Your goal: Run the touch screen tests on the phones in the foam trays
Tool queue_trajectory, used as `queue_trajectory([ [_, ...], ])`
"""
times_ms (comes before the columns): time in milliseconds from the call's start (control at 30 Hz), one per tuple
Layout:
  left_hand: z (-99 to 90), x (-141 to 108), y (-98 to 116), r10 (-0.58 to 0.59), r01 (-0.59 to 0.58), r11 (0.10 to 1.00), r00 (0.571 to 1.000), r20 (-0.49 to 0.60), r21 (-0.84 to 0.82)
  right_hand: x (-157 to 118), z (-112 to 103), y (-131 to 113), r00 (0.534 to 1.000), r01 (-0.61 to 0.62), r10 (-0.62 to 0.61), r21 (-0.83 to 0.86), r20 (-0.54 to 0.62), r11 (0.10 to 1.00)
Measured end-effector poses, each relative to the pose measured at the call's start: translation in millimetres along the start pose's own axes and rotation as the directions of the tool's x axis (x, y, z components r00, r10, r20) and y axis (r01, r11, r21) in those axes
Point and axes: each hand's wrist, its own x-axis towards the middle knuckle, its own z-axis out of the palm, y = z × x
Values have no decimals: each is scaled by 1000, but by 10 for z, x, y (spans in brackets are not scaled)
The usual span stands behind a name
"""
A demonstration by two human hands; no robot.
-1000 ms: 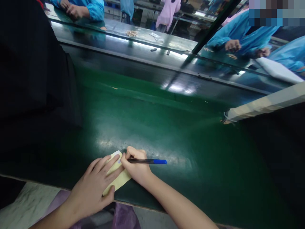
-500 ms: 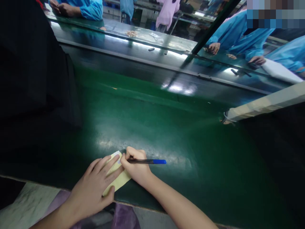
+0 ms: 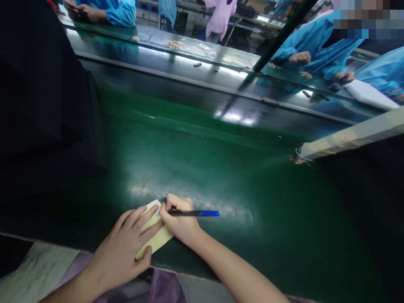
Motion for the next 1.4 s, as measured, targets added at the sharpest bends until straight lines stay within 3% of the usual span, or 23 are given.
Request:
queue_trajectory([
  [733,19,-17,-2,-7,7,1000,1000,12,-11,4,11,-4,1000,9,-8,-9,16,1000],
  [1400,23,-16,-9,-5,5,1000,1000,5,-7,3,-2,-12,994,109,-110,-47,-24,993],
])
